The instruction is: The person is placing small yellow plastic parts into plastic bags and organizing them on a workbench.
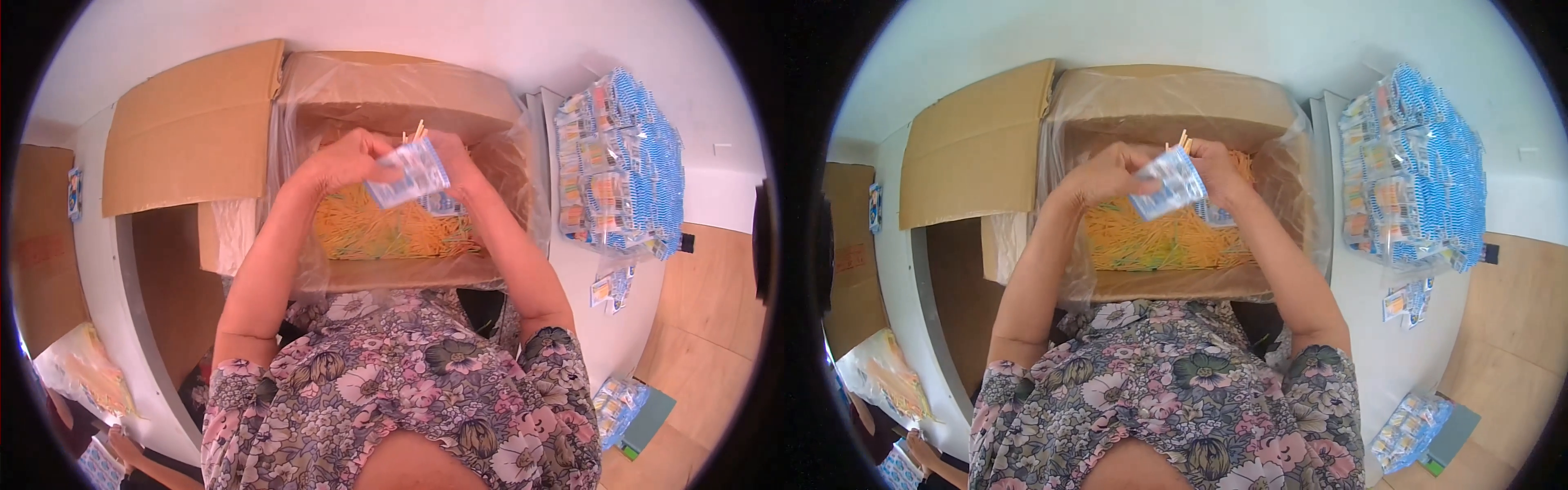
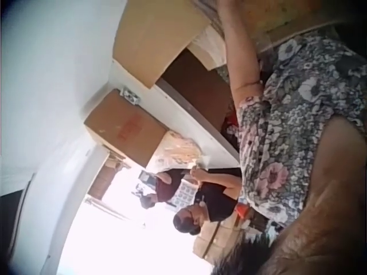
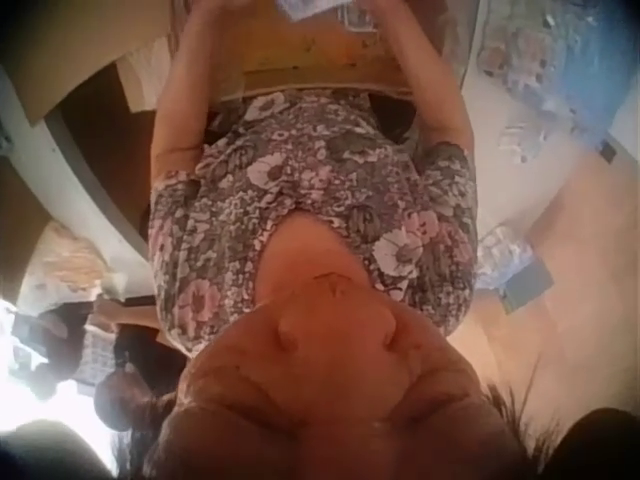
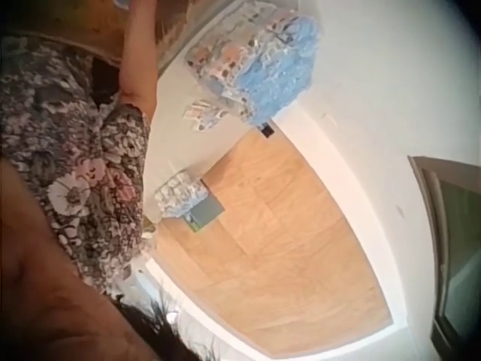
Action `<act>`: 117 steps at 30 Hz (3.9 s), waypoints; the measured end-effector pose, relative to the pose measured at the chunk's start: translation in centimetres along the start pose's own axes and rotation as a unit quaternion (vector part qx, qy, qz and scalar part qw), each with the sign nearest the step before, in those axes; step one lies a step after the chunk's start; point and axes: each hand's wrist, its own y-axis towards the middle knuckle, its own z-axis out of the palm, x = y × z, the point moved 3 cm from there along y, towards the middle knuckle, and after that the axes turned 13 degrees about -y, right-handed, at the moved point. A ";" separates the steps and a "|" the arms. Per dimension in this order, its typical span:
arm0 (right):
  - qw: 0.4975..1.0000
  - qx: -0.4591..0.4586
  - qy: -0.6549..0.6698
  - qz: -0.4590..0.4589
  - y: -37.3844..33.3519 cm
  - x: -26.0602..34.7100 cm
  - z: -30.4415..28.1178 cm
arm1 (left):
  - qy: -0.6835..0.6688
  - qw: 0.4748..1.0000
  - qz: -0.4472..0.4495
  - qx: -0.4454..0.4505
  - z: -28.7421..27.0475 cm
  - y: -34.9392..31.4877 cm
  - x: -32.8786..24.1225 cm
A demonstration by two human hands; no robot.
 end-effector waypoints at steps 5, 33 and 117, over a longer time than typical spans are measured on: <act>0.993 0.011 -0.097 -0.062 -1.5 0.7 -0.6 | -0.063 0.998 0.013 0.011 1.8 1.3 2.2; 0.935 -0.075 -0.213 -0.273 -2.5 2.8 1.8 | -0.063 0.986 0.153 0.022 2.8 1.3 0.8; 0.931 -0.199 -0.246 -0.184 -3.3 2.5 -1.8 | 0.000 0.986 0.156 0.062 4.5 1.6 2.6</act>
